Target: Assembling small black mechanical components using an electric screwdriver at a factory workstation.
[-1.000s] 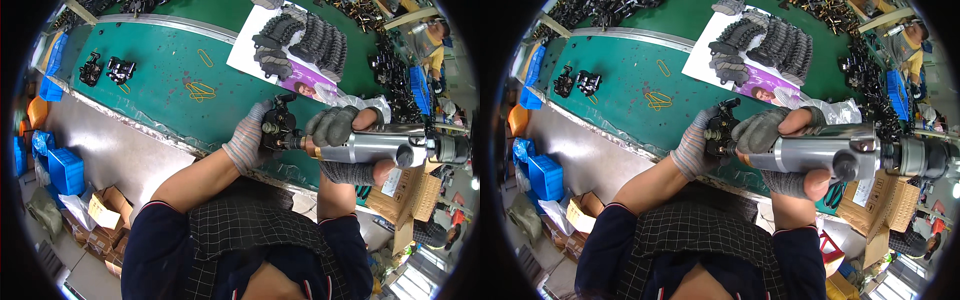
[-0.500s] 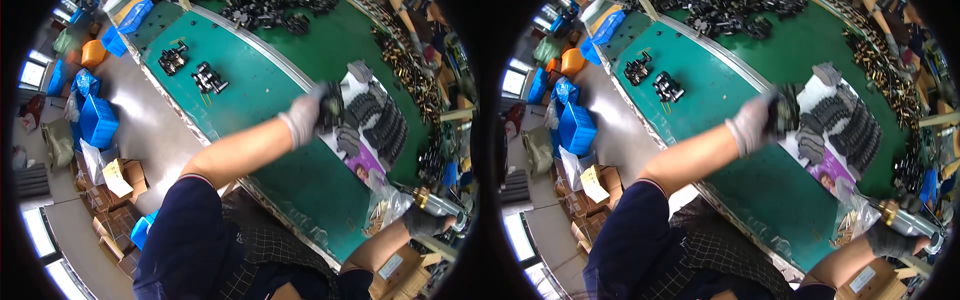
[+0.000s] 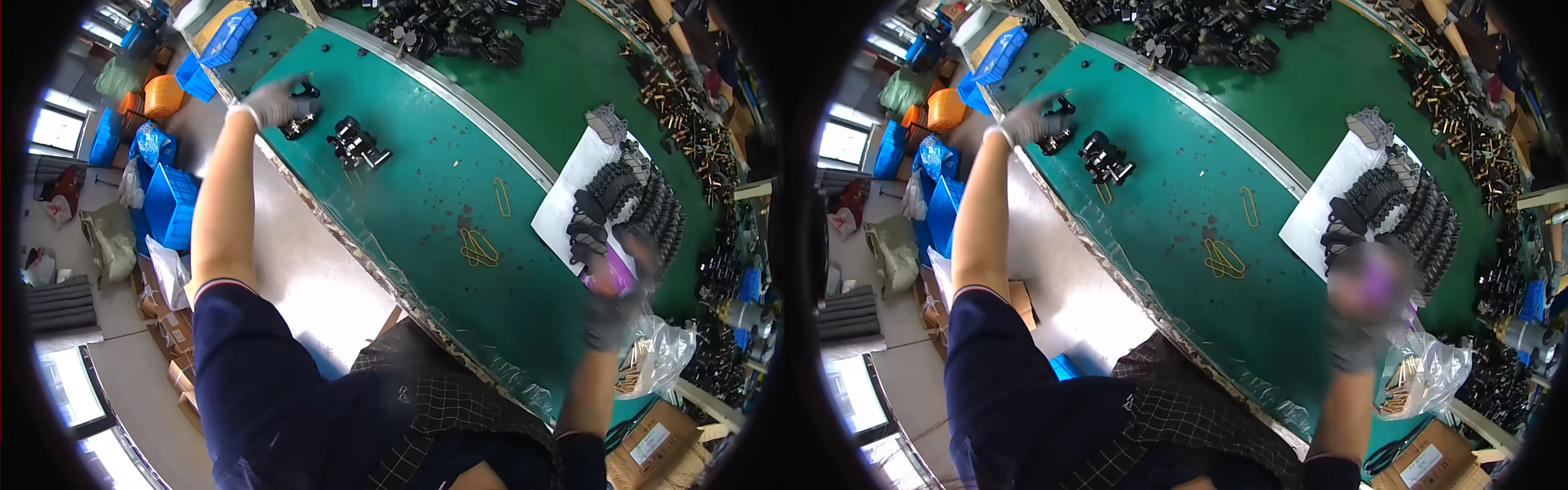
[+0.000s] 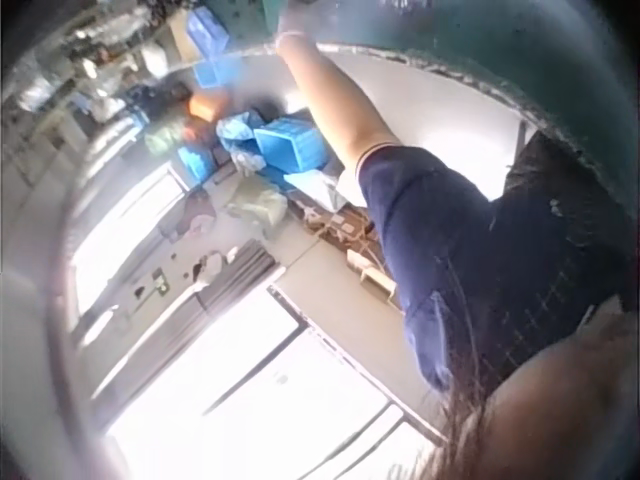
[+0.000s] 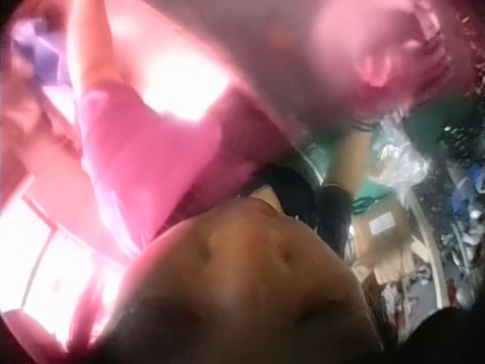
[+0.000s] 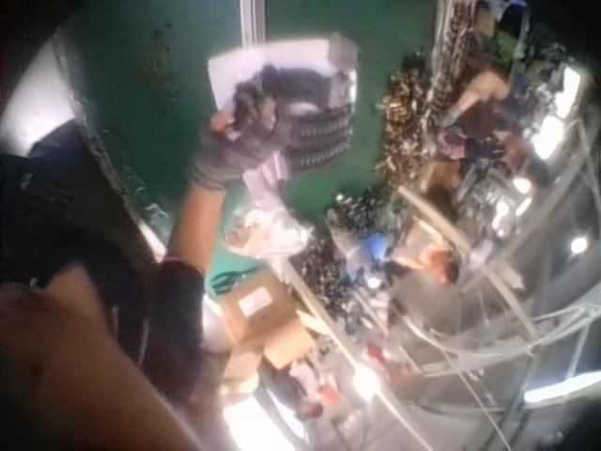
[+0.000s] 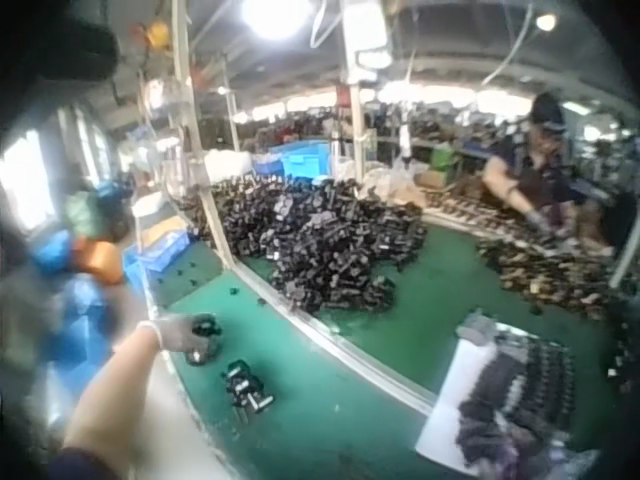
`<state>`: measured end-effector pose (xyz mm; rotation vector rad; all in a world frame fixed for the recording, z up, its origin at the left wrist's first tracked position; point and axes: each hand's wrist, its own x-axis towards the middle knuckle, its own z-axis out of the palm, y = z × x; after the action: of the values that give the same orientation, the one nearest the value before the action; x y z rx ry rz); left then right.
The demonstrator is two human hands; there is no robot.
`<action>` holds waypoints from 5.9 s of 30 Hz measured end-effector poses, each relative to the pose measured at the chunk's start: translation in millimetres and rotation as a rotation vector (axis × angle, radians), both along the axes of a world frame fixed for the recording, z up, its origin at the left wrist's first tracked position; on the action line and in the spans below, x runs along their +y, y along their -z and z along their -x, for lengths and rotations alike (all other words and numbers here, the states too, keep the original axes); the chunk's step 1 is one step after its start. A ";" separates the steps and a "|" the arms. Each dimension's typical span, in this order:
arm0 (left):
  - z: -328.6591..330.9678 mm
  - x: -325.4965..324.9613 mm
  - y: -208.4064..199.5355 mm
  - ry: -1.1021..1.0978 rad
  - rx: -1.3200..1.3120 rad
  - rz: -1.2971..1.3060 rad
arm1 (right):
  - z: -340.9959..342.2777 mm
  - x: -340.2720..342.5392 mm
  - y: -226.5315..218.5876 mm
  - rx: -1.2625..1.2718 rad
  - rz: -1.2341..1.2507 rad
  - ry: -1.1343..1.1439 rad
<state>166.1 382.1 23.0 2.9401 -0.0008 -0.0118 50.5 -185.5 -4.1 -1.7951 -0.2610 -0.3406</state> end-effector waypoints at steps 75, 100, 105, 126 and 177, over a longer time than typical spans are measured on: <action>178.3 -399.1 33.4 0.778 -0.316 0.405 | 64.0 -56.2 24.0 -0.009 0.595 -0.265; 176.0 -431.9 56.3 0.094 0.590 1.654 | 132.6 -208.1 33.3 0.354 1.404 0.558; 181.0 -439.8 43.4 -0.109 0.833 1.850 | 136.8 -136.4 3.6 0.186 0.954 0.331; 190.5 -424.1 38.4 -0.179 0.804 2.157 | 138.6 -39.1 -48.1 -0.156 0.840 -0.158; 173.8 -428.1 27.6 -0.364 1.221 2.174 | 46.0 -1.8 -69.0 -0.031 -0.635 -0.444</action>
<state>-7.7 -46.0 -4.6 0.4635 0.3788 -0.9403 4.5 -187.3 65.0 -1.0705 -0.5007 -0.1104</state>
